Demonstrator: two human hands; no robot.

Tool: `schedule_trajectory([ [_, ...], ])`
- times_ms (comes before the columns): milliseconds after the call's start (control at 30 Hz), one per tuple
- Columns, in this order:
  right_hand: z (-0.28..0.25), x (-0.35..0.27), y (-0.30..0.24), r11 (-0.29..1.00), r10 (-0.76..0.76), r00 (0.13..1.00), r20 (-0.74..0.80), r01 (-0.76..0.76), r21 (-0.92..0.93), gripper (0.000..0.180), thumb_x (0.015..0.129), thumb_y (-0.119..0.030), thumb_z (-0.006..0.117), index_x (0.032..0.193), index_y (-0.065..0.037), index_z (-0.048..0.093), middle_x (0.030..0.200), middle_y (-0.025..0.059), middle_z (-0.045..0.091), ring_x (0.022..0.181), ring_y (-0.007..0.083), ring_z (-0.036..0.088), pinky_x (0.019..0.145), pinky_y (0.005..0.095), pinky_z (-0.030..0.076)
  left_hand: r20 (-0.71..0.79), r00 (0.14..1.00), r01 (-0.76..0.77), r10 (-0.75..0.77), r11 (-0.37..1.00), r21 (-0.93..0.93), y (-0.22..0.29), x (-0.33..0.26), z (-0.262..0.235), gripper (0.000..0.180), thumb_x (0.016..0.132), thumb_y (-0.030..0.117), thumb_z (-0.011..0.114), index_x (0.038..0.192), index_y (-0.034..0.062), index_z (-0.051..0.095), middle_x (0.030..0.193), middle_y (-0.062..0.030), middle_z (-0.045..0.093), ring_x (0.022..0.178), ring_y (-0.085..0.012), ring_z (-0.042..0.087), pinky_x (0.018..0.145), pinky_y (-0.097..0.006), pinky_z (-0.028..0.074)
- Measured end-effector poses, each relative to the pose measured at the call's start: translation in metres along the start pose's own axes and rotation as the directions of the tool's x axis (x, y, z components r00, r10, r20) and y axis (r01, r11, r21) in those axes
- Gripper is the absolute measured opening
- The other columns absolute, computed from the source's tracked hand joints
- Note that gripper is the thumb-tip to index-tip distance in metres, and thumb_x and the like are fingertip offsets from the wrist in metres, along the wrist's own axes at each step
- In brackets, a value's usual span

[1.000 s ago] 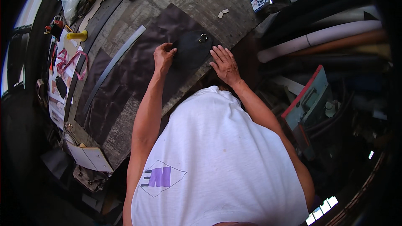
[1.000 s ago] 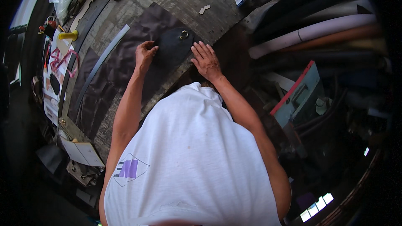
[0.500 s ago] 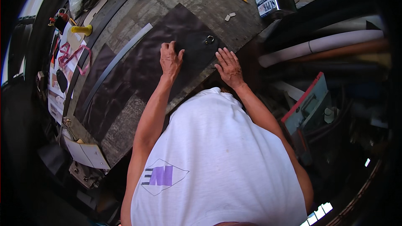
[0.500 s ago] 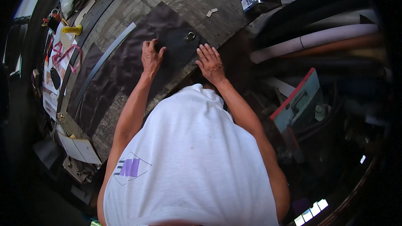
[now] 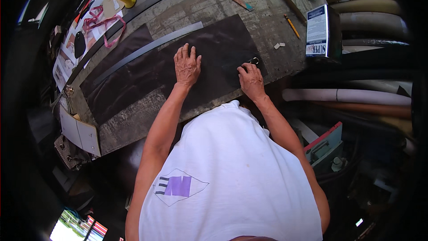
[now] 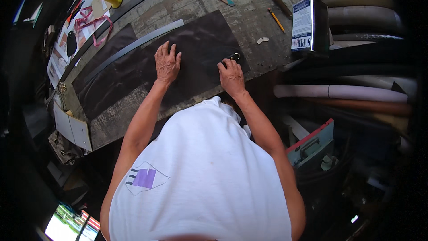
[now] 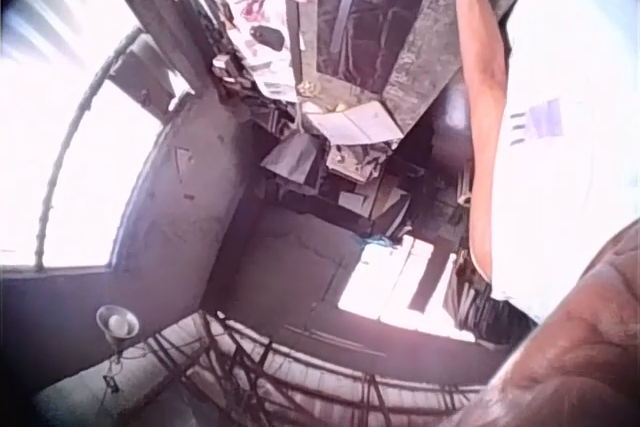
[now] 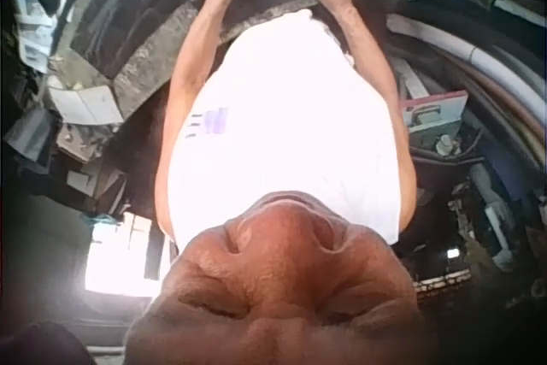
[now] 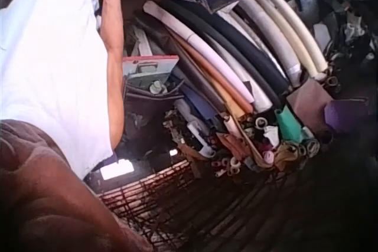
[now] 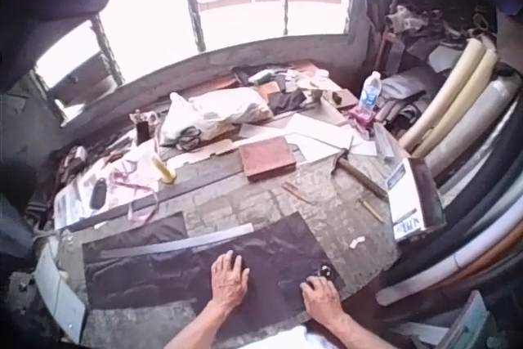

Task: The recorder marks a piece of leather using a template and ruler, then cuts it along the marked lines.

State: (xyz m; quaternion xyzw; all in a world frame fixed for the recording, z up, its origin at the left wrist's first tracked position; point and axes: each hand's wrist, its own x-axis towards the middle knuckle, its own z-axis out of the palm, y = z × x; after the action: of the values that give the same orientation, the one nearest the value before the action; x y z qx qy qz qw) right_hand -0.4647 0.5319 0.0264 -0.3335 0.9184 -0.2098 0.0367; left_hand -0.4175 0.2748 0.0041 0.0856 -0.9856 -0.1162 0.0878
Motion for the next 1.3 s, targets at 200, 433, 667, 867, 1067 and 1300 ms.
schedule_trajectory([
  [200,-0.008,0.003,-0.007,0.997,0.077,0.993,0.087,-0.075,-0.022,0.037,0.077,-0.017,0.075,0.110,-0.007,0.061,0.114,0.0135,0.055,0.110,0.0330,0.052,0.093,0.0441,0.043,-0.140,0.929,0.347,-0.344,0.938,-0.001,-0.134,0.001,-0.028,0.038,0.087,0.022,0.063,0.120,0.0031,0.060,0.125,-0.0153,0.054,0.119,-0.0335,0.048,0.100,-0.047,0.038],
  [433,-0.010,0.018,-0.032,0.969,0.242,0.939,0.243,-0.224,-0.101,0.055,0.070,-0.020,0.083,0.114,-0.003,0.055,0.122,0.0180,0.049,0.116,0.0375,0.046,0.098,0.0468,0.040,-0.178,0.665,0.685,-0.726,0.687,-0.243,-0.322,0.022,-0.080,0.038,0.084,0.021,0.060,0.116,0.0013,0.063,0.111,-0.0215,0.063,0.107,-0.0388,0.058,0.096,-0.044,0.045],
  [667,-0.009,0.030,-0.046,0.943,0.332,0.905,0.266,-0.314,-0.109,0.053,0.071,-0.008,0.080,0.115,0.001,0.052,0.120,0.0198,0.048,0.115,0.0395,0.046,0.099,0.0472,0.039,-0.192,0.548,0.803,-0.814,0.576,-0.153,-0.528,0.041,-0.113,0.038,0.085,0.024,0.061,0.116,0.0018,0.064,0.111,-0.0219,0.063,0.108,-0.0374,0.060,0.095,-0.043,0.046],
  [867,-0.008,0.021,-0.052,0.933,0.356,0.910,0.214,-0.334,-0.132,0.052,0.071,-0.005,0.079,0.115,0.002,0.052,0.123,0.0199,0.047,0.117,0.0398,0.046,0.100,0.0461,0.039,-0.122,0.584,0.809,-0.802,0.588,0.008,-0.625,0.071,-0.122,0.066,0.081,0.040,0.070,0.133,0.0044,0.052,0.130,-0.0211,0.057,0.122,-0.0371,0.053,0.104,-0.044,0.042],
  [1067,-0.005,0.019,-0.058,0.914,0.398,0.897,0.191,-0.371,-0.164,0.052,0.071,-0.006,0.079,0.116,0.000,0.053,0.125,0.0198,0.048,0.120,0.0391,0.046,0.101,0.0450,0.039,0.025,0.520,0.816,-0.854,0.505,0.282,-0.732,0.074,-0.101,0.107,0.057,0.070,0.079,0.139,0.0080,0.047,0.132,-0.0235,0.056,0.123,-0.0441,0.053,0.101,-0.056,0.042],
  [1300,0.000,0.037,-0.061,0.913,0.406,0.893,0.192,-0.388,-0.126,0.054,0.067,-0.008,0.081,0.113,-0.003,0.054,0.120,0.0153,0.049,0.115,0.0369,0.048,0.097,0.0431,0.043,-0.248,0.820,0.571,-0.517,0.704,0.422,-0.769,0.048,-0.122,0.054,0.085,0.052,0.065,0.117,0.0088,0.064,0.103,-0.0243,0.065,0.101,-0.0420,0.061,0.085,-0.050,0.048],
])
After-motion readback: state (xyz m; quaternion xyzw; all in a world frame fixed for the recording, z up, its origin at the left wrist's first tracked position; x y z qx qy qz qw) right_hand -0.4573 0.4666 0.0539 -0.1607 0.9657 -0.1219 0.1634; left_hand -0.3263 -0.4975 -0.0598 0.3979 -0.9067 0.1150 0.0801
